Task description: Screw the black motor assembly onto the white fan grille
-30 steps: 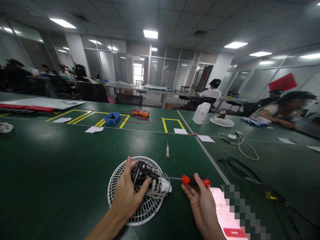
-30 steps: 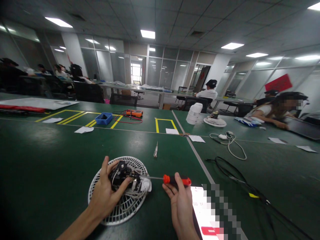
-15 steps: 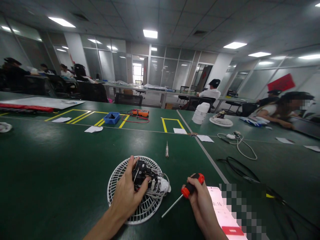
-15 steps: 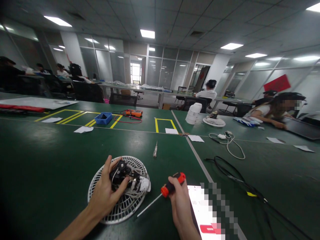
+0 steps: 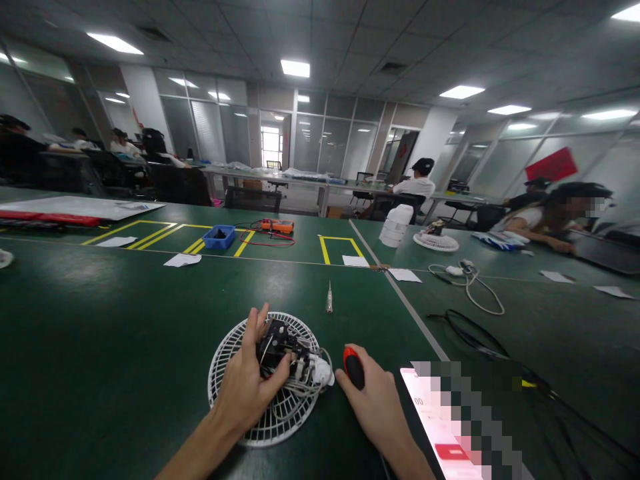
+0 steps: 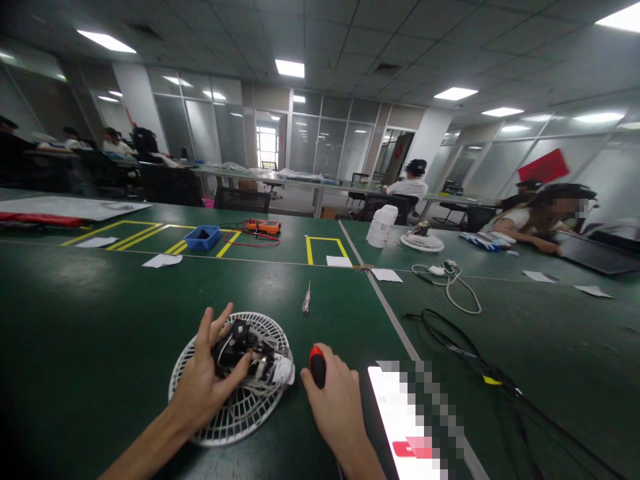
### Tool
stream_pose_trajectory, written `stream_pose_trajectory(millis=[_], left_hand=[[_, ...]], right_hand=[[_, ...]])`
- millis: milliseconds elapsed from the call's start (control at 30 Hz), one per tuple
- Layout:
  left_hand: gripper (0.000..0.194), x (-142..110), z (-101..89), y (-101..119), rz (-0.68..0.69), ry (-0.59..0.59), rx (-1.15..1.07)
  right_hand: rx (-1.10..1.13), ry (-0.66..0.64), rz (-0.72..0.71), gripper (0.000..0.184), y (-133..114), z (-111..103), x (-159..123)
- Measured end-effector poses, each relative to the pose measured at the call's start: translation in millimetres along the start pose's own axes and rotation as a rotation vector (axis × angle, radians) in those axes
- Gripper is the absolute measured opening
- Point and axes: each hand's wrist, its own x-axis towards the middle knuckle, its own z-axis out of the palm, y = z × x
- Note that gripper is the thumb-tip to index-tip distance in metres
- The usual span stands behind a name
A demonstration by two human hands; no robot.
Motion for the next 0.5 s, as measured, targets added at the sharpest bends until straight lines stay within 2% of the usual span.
stream_pose_trajectory(millis=[100, 200, 367, 500], left_hand=[[0.100, 2.7, -4.6, 0.6, -0.052, 0.000, -0.036], [0.108, 6.9, -14.2, 1.9, -0.171, 0.023, -0.097], [0.118, 10.3, -44.4, -4.2, -0.366, 0.019, -0.202], [0.121, 7.8, -78.9, -28.5, -0.481, 0.032, -0.190]], right_hand=[[-0.272, -0.052, -0.011, 0.036, 0.1, 1.6, 0.6], [-0.399, -0.039, -0.008, 0.037, 0.9, 2.0, 1.9], [-0.416, 0.023, -0.012, 0.046, 2.3, 2.8, 2.8], [-0.362, 0.026, -0.051, 0.050, 5.1, 3.6, 3.7]])
